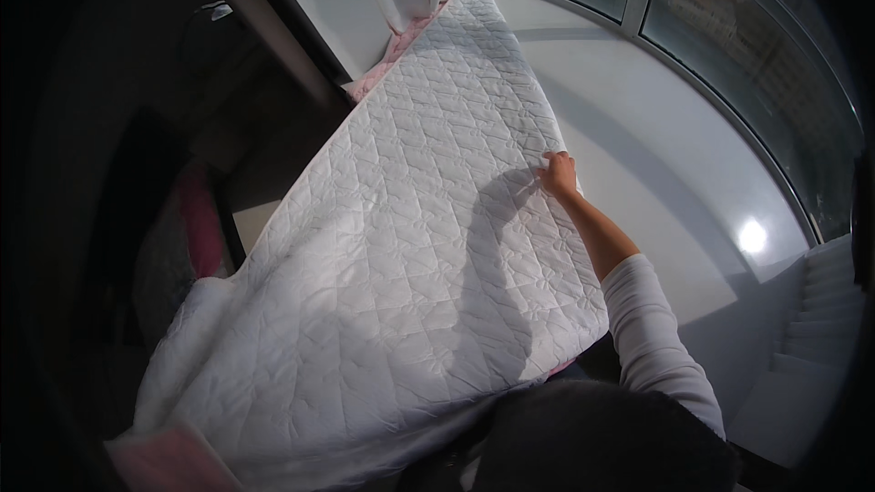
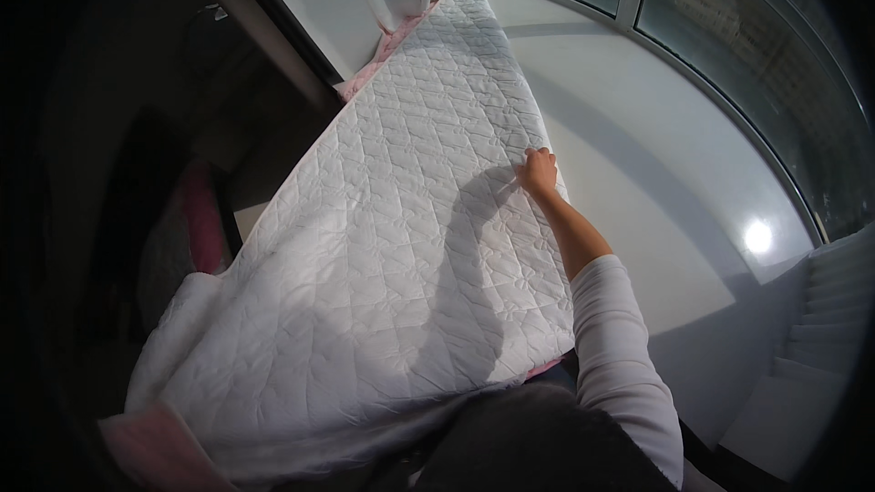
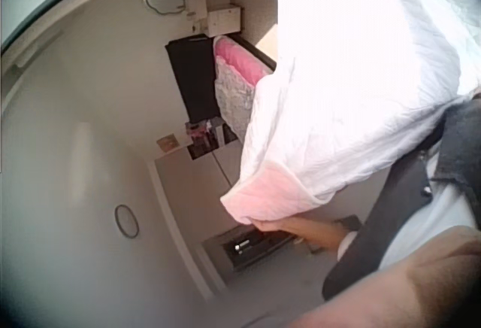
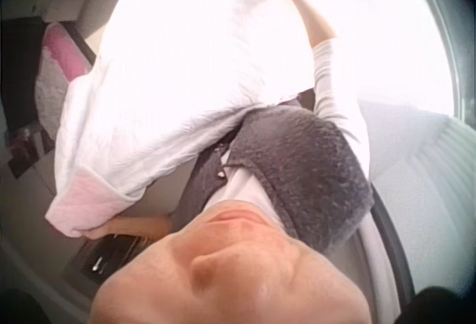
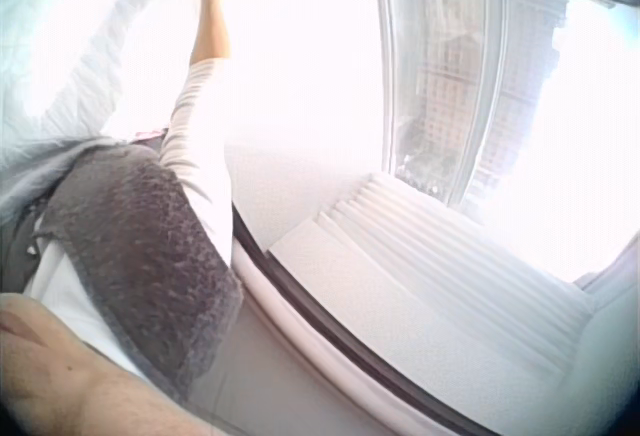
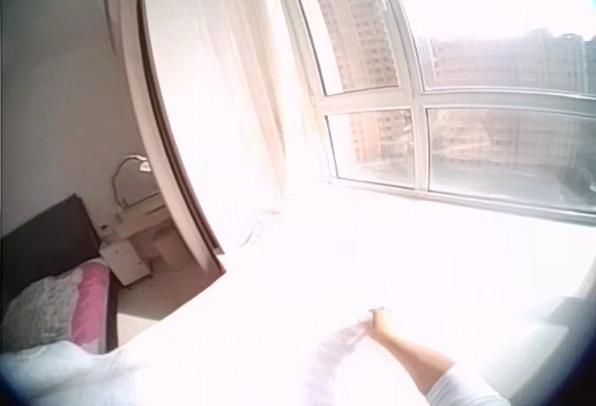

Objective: The person fills a pink basin with water at a bathroom sink, wrings a purple cloth, and carries the basin into a bedroom. They remove a quilted cover from a window seat and wipe the white surface with the cloth, then rinse the cloth in the basin.

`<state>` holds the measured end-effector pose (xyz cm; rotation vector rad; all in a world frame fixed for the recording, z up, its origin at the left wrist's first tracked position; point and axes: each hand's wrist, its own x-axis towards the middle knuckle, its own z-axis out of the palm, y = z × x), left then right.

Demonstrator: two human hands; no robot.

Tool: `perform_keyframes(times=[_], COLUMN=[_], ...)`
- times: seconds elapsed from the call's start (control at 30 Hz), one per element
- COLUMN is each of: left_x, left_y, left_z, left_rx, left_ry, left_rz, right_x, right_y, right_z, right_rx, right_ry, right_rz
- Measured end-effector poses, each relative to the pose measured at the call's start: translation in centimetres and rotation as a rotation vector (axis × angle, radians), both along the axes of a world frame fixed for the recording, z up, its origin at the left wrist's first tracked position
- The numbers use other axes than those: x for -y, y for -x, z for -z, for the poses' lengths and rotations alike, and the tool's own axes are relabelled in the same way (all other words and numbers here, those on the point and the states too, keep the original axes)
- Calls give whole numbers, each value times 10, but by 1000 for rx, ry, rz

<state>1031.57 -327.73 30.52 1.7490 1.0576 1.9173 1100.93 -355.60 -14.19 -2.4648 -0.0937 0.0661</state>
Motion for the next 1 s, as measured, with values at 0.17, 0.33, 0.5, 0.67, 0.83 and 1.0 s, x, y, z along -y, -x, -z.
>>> perform_keyframes(times=[0.17, 0.33, 0.5, 0.67, 0.83, 1.0], left_x=[19, 16, 7, -29, -51, -61], left_y=[-10, -144, -270, -270, -210, -238], left_z=[-21, -75, -64, -91, -105, -131], left_rx=[130, 123, 161, 423, 261, 409], left_ry=[102, 402, 566, 385, 98, 323], left_rz=[86, -18, -5, 55, -84, -132], right_x=[-41, -89, -79, -41, -118, -241], right_y=[-44, -42, -44, -116, -155, -163], right_z=[-6, -55, -155, -154, -161, -111], right_rx=[1, -164, -353, -293, 253, 117], right_ry=[104, -214, -211, 541, 210, 115], right_rz=[183, -163, -755, -887, -531, -581])
